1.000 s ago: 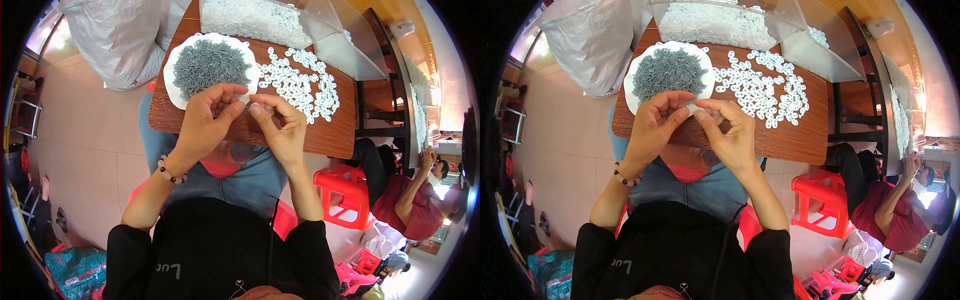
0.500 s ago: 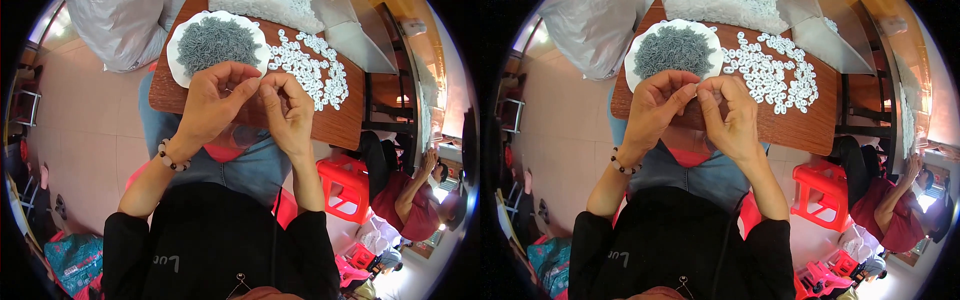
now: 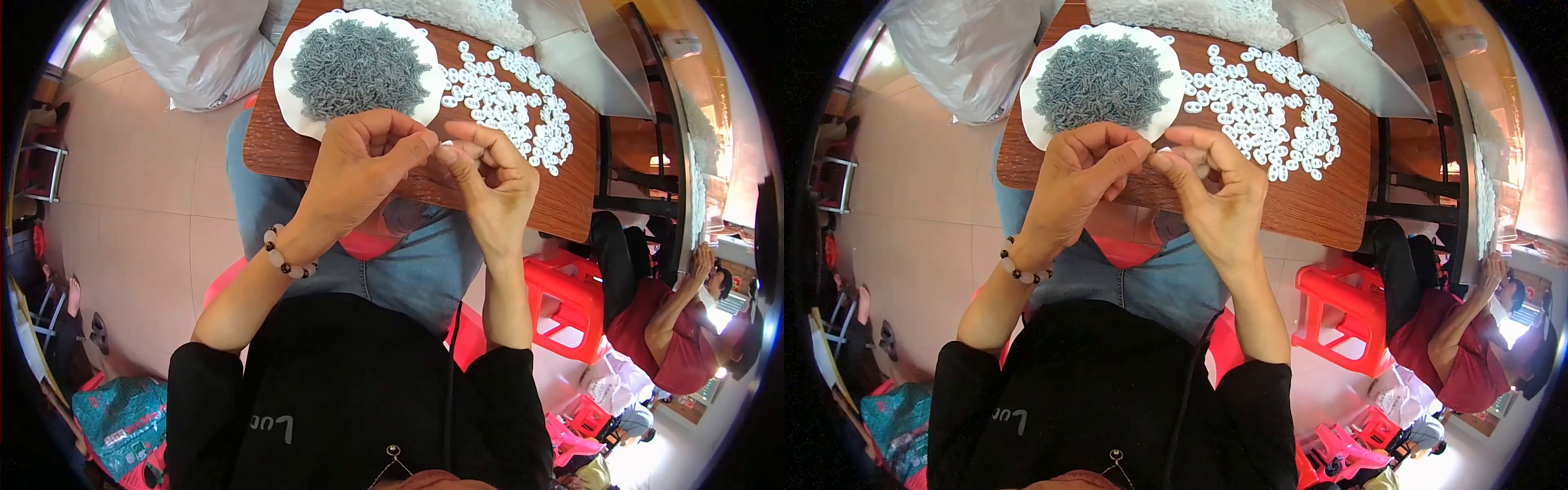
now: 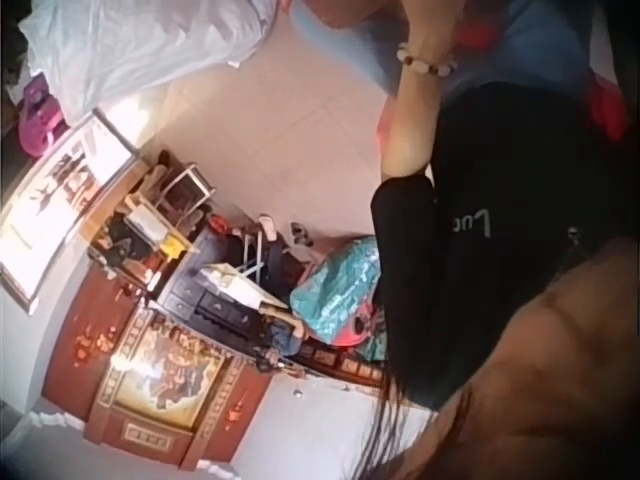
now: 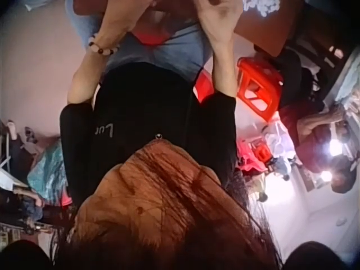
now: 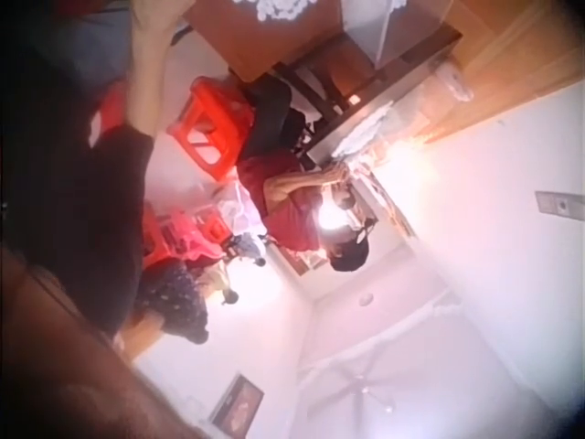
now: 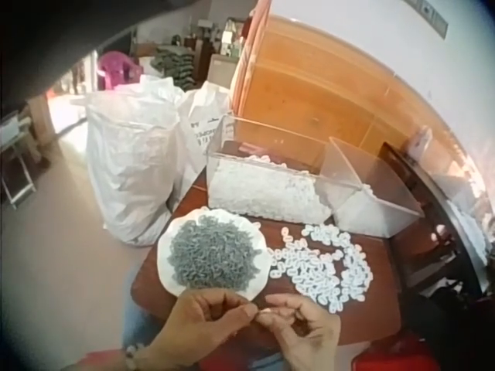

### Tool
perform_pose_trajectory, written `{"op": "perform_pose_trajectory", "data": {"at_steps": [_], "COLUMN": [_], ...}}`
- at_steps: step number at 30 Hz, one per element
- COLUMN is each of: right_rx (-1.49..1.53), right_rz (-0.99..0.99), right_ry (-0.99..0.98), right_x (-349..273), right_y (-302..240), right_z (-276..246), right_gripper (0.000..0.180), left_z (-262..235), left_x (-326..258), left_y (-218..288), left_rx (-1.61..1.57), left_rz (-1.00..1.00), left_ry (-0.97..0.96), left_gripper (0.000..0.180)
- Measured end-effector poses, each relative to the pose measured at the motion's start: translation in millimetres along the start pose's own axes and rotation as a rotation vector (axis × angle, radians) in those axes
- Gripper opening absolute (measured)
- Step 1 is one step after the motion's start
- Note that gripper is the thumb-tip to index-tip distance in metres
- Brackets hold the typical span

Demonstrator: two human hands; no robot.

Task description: The recorder is assembling small white plastic components by manually inserting grey rubber gaskets into them at a workspace.

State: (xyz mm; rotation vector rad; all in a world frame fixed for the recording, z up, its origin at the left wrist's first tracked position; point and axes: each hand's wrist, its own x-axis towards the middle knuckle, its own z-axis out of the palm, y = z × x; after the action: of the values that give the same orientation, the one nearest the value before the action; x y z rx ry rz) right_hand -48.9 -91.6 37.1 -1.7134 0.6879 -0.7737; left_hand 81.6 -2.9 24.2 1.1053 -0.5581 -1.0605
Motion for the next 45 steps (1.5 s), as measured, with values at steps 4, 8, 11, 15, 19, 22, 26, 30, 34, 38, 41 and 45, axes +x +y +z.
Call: {"op": "perform_pose_trajectory", "data": {"at_steps": [4,8,11,15,19,22,26,30,34,38,41,45], "right_rx": [-0.11,-0.107,-0.106,0.044,0.215,0.217,0.19,0.169,0.155,0.15,0.134,0.111], "right_rz": [0.054,0.052,0.15,0.188,0.228,0.207,0.177,0.174,0.168,0.175,0.174,0.182], "right_ry": [-0.028,0.002,-0.017,0.014,0.0,0.001,-0.011,-0.03,-0.029,-0.027,-0.038,-0.047], "right_x": [-3,-7,-14,-23,-28,-30,-32,-33,-33,-33,-33,-33], "right_y": [9,19,16,20,13,4,-2,-2,-2,-3,-2,-3], "right_z": [-15,-20,-25,-27,-30,-29,-29,-32,-31,-31,-31,-29], "right_gripper": [0.013,0.013,0.016,0.016,0.015,0.015,0.013,0.011,0.011,0.011,0.011,0.011], "left_z": [3,4,4,6,10,12,13,13,11,12,13,13], "left_x": [-1,0,-1,-2,-7,-8,-10,-7,-7,-6,-6,-6], "left_y": [0,-3,-3,-8,-7,-12,-9,-14,-16,-15,-16,-16], "left_rx": [0.023,0.028,0.03,0.082,0.093,0.068,0.087,0.108,0.104,0.11,0.062,0.075], "left_rz": [0.02,0.021,0.015,0.02,-0.011,-0.02,-0.049,-0.015,-0.042,-0.055,-0.046,-0.029], "left_ry": [0.001,-0.009,-0.025,-0.045,-0.092,-0.151,-0.199,-0.212,-0.219,-0.217,-0.201,-0.224], "left_gripper": [0.015,0.015,0.015,0.014,0.014,0.014,0.014,0.013,0.014,0.015,0.014,0.014]}}
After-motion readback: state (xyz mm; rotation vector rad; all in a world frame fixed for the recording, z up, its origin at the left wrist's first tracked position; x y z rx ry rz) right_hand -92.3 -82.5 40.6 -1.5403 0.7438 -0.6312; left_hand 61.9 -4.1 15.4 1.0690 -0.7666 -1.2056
